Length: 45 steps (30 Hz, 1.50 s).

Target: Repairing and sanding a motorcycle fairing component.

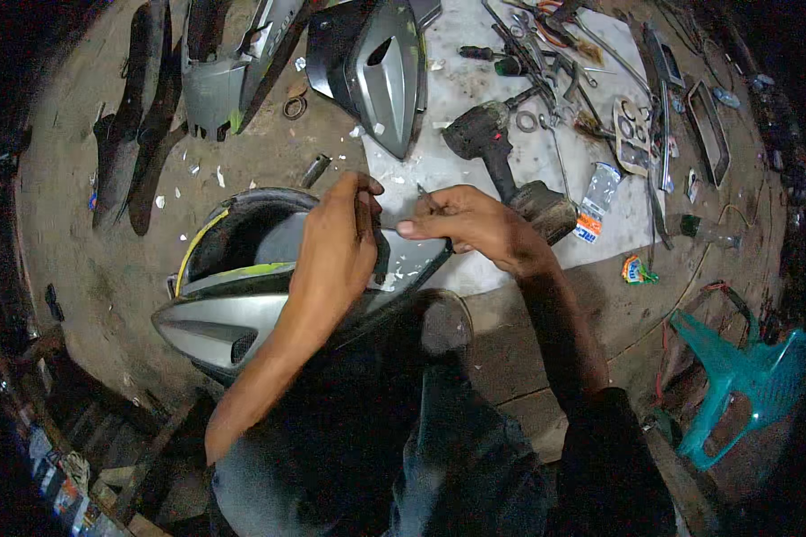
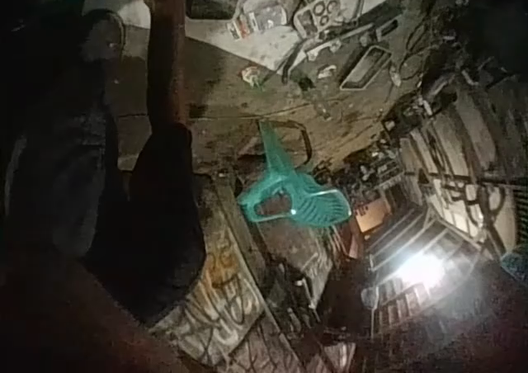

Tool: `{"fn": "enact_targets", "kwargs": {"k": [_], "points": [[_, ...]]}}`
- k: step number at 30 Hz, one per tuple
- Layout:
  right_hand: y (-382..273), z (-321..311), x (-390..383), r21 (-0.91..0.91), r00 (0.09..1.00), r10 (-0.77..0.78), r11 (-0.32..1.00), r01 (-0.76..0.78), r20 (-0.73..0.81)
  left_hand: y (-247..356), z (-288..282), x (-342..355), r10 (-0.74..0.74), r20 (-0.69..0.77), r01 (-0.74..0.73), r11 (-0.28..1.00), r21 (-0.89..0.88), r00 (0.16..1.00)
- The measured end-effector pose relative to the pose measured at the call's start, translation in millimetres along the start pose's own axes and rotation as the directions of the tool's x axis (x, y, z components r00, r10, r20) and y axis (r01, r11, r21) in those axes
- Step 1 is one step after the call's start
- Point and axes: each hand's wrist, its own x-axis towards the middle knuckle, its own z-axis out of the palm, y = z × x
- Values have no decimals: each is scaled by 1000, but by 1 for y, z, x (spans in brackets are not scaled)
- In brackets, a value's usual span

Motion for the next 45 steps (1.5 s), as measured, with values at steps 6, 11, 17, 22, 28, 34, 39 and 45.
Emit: {"fn": "enact_targets", "kwargs": {"k": [6, 11, 17, 22, 28, 34, 39, 45], "points": [[-15, 5, 4, -148, 998, -53, 987, 57, 32, -6, -14, -5, -77, 40, 76, 997, 10, 996], [-8, -10, -11, -234, 1000, 9, 972, -14, -22, -3, 0, 4, 11, 41, -10, 1000, -13, 999], [-4, 21, 17, -330, 959, -171, 940, 89, -228, -11, 3, 5, 27, 14, -28, 999, 34, 1000], [11, 2, -8, -445, 871, -412, 855, 268, -267, -4, -2, 1, 12, -10, -12, 999, -50, 1000], [-21, 25, -28, -460, 941, -135, 888, -24, -310, -6, 1, 2, -26, 36, 28, 998, -58, 999], [-22, 31, -17, -438, 920, -269, 890, 125, -284, -7, -5, 1, -30, 31, 32, 998, -52, 999], [-13, 23, -31, -577, 932, -225, 816, 21, -284, -10, 5, 1, -10, 23, 11, 999, -50, 1000], [-30, 31, -13, -544, 930, -193, 839, -10, -314, -16, 2, 2, 65, -10, -65, 998, -11, 998]]}}
